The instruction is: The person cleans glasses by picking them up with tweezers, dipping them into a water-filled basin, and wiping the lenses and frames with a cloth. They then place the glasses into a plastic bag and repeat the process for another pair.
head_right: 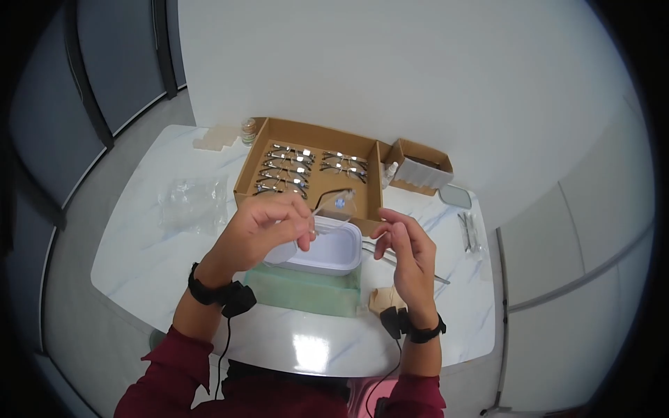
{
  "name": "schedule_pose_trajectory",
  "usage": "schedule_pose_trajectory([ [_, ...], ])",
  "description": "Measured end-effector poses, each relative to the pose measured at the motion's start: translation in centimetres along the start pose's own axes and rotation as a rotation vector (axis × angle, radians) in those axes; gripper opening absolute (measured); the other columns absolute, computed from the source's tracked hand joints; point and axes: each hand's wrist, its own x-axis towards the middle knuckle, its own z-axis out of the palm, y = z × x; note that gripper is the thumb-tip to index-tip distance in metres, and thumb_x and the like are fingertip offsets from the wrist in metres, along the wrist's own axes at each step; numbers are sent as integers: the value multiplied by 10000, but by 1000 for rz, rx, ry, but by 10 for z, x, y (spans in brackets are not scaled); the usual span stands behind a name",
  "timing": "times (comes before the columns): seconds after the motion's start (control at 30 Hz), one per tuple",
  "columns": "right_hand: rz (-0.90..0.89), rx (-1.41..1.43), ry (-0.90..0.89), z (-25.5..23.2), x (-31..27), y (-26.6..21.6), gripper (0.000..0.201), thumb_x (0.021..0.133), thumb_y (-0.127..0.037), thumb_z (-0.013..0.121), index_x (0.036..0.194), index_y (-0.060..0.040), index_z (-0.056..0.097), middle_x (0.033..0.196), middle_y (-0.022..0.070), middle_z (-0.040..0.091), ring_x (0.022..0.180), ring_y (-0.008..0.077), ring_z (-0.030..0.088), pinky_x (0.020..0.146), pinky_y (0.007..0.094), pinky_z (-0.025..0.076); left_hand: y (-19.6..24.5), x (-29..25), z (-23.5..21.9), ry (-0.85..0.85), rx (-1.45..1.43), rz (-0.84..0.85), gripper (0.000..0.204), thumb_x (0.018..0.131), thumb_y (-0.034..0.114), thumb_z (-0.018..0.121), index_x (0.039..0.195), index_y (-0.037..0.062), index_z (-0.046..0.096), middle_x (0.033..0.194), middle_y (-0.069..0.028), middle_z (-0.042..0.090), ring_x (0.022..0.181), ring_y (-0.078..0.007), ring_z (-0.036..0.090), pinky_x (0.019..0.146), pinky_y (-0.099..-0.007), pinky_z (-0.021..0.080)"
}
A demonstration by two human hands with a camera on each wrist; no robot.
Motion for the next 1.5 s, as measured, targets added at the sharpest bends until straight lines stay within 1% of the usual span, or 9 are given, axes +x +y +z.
schedule_pose_trajectory([
  [0.2, 185, 472, -279, 14, 21, -20, 459, 1089, -310, 339, 1307, 49, 525, 711, 69, 587, 517, 96, 477, 476, 215, 386, 0, 5, -5, -155, 118, 24, 223, 923, 62, 589, 719, -14, 641, 840, -82, 630, 794, -164, 594, 738, -283, 479],
  [0.37, 161, 404, -437, 11, 21, -8, 408, 1084, -280, 382, 1171, 59, 593, 627, 71, 578, 468, 109, 489, 439, 221, 377, 2, 6, -5, -196, 12, -122, 274, 942, 94, 564, 706, -23, 639, 863, -96, 639, 808, -162, 593, 736, -281, 481],
  [0.47, 119, 357, -411, 8, 21, -3, 363, 1078, -250, 409, 1033, 51, 607, 616, 80, 582, 462, 129, 533, 426, 234, 385, -1, 7, -2, -177, -122, -207, 307, 1013, 163, 519, 797, -4, 657, 834, -57, 644, 827, -141, 583, 798, -294, 469],
  [0.53, 121, 420, -356, 4, 22, 0, 337, 1076, -239, 419, 967, 33, 585, 621, 90, 586, 462, 155, 567, 418, 246, 398, -10, 8, 4, -98, -182, -59, 466, 1080, 326, 398, 942, -18, 680, 859, -56, 650, 828, -150, 594, 810, -295, 473],
  [0.73, 78, 506, -337, -8, 31, 12, 348, 1083, -258, 365, 1043, 40, 539, 645, 143, 615, 486, 197, 603, 423, 262, 438, -3, 8, 7, -1, 23, -133, 648, 1095, 437, 230, 1173, -42, 659, 787, -76, 658, 879, -142, 628, 826, -297, 472],
  [0.87, 30, 533, -318, -11, 32, 13, 341, 1081, -252, 368, 1035, 39, 539, 645, 149, 613, 498, 199, 607, 429, 260, 443, -1, 4, 10, 100, 46, -113, 630, 1101, 404, 225, 1216, -66, 629, 726, -73, 637, 861, -138, 638, 788, -289, 476],
  [1.07, 13, 499, -325, -11, 34, 17, 331, 1076, -244, 382, 1033, 40, 547, 661, 148, 617, 521, 200, 614, 438, 261, 450, 0, 1, 9, 214, 218, 74, 544, 1099, 338, 282, 1251, -76, 600, 779, -69, 673, 619, -84, 568, 573, -224, 451],
  [1.13, 16, 486, -320, -11, 34, 17, 329, 1075, -242, 386, 1031, 39, 551, 669, 147, 620, 526, 199, 615, 441, 262, 452, -3, 1, 6, 250, 308, 244, 513, 1093, 337, 317, 1266, -56, 597, 815, -69, 691, 562, -63, 517, 521, -217, 429],
  [1.5, 0, 470, -324, -9, 32, 16, 328, 1073, -246, 403, 1040, 41, 558, 701, 146, 640, 553, 199, 639, 455, 256, 474, -4, -1, 6, 335, 384, 355, 424, 1051, 314, 468, 1279, -17, 603, 834, -86, 681, 609, -88, 547, 572, -232, 450],
])
